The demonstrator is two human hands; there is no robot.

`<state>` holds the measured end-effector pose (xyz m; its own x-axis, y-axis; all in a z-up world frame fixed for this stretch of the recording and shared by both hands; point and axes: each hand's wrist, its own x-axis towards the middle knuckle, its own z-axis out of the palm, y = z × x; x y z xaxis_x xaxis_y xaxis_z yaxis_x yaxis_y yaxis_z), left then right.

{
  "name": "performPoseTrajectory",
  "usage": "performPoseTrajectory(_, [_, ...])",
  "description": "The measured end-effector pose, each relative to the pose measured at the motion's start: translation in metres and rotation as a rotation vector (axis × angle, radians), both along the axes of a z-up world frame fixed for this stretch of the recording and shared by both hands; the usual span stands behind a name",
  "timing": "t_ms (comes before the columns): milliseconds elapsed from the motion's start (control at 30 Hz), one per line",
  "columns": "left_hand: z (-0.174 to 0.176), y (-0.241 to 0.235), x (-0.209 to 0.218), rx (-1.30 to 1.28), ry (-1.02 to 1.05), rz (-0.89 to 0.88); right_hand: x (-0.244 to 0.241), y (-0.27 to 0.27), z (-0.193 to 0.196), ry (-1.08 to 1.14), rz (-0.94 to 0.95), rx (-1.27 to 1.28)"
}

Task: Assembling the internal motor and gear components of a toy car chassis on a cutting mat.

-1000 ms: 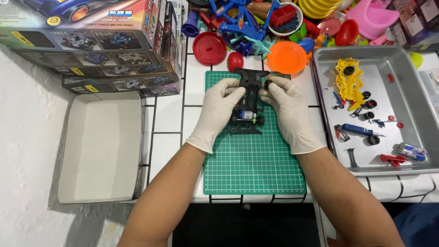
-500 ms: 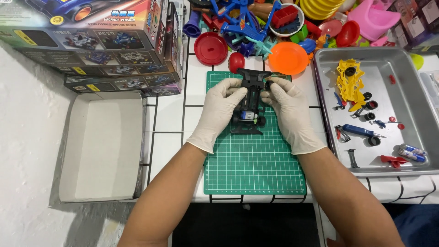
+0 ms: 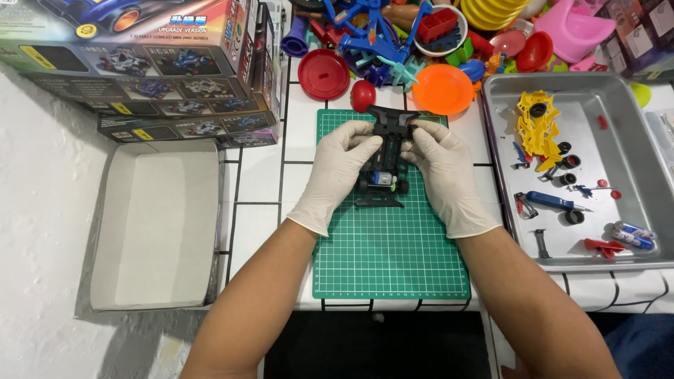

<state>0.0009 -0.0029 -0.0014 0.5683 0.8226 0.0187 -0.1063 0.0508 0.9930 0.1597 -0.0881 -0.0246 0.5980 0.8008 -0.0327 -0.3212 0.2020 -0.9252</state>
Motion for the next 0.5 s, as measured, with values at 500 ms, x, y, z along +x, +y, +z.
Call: performPoseTrajectory(500, [0.0, -0.001, -0.001, -0.083, -0.048, 0.007, -0.011, -0.007, 0.018, -0.212, 0.027, -0.078])
